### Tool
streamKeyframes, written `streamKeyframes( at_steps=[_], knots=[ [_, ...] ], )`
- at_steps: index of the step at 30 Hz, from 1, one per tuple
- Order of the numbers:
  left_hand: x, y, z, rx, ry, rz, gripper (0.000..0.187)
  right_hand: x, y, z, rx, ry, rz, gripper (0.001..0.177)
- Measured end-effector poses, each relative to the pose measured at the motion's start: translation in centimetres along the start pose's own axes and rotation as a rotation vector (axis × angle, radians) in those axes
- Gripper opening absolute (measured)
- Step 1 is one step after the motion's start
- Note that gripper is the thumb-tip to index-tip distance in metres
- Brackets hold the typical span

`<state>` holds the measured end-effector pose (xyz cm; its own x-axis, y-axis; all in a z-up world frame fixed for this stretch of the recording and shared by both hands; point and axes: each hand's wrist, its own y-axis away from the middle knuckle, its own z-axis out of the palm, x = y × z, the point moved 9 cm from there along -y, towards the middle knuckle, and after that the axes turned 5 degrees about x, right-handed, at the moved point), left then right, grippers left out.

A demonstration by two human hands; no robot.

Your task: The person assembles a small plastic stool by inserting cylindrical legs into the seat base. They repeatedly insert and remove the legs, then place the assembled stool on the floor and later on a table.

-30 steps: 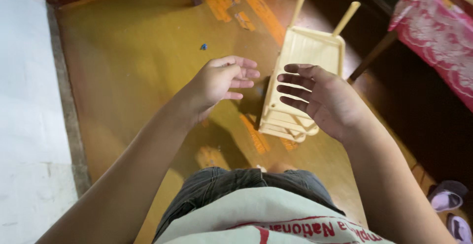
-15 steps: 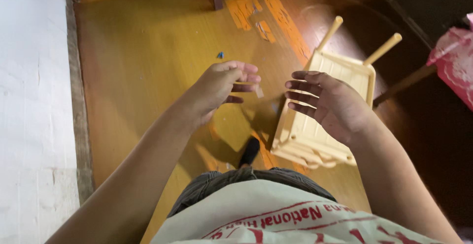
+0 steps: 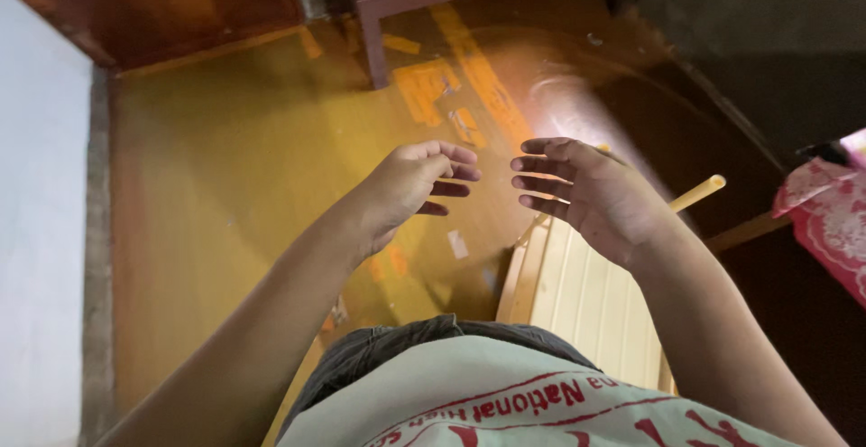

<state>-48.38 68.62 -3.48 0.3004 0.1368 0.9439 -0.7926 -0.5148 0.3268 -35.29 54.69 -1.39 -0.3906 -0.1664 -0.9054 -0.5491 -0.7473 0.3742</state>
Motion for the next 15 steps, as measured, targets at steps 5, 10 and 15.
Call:
streamKeyframes(
  at_steps=[5, 10, 15],
  knots=[
    [1.1, -5.5, 1.1, -0.074, -0.022, 0.001, 0.035, -0.7, -3.0, -2.4, 0.020, -0.059, -0.021, 0.037],
    [1.8, -11.8, 2.7, -0.218, -0.101, -0.033, 0.036, -0.1, -5.2, -5.6, 0.197, -0.123, 0.025, 0.037],
    [2.8, -16.6, 4.5, -0.454, -0.080, -0.043, 0.035, 0.0, -6.7, -7.6, 0.431, -0.219, 0.047, 0.036]
  ],
)
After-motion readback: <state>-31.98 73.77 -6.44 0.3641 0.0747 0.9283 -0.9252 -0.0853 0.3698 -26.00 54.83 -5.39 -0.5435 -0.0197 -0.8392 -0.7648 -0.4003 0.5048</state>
